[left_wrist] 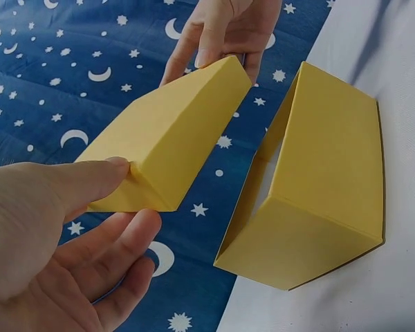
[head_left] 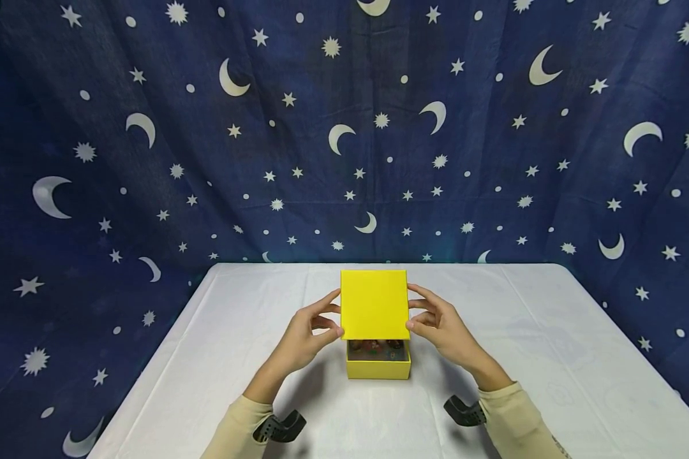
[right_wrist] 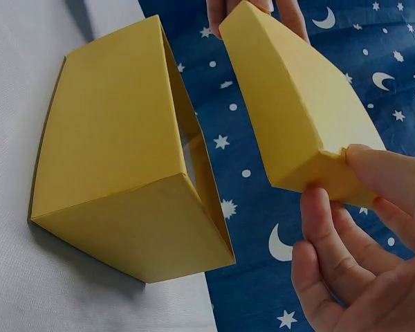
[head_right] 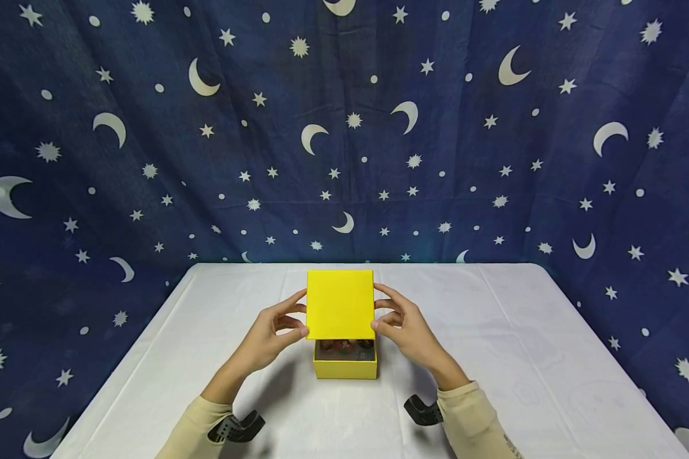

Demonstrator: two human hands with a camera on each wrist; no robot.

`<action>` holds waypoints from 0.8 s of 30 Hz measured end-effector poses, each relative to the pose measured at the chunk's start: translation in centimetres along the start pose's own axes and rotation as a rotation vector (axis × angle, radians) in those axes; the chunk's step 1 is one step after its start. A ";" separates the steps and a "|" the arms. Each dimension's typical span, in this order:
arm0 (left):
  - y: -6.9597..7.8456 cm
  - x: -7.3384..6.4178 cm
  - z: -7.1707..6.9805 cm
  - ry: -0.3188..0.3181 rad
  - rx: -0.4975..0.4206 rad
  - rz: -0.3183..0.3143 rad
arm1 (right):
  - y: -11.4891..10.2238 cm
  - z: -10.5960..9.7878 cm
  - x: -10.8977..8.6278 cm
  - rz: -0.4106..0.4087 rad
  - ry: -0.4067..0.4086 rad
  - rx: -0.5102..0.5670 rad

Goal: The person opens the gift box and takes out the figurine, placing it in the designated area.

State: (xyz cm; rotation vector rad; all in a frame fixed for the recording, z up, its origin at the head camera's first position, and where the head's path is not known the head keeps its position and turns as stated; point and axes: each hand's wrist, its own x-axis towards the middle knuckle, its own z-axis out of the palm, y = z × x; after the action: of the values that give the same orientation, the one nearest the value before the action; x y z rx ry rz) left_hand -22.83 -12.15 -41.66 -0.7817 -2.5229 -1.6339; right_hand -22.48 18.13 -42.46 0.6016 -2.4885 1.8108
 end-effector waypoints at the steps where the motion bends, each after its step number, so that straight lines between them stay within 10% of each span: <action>1: 0.1 0.0 0.0 0.004 0.002 0.001 | 0.0 0.0 0.0 0.001 0.004 -0.007; 24: 0.3 -0.3 -0.2 -0.035 0.019 0.000 | -0.2 0.3 0.0 -0.020 0.034 -0.017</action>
State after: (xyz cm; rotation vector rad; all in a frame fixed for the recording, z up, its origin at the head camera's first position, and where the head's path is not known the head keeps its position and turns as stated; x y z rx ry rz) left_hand -22.48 -12.34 -41.37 -0.8157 -2.5577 -1.6083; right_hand -22.32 17.75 -42.35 0.5881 -2.4642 1.7757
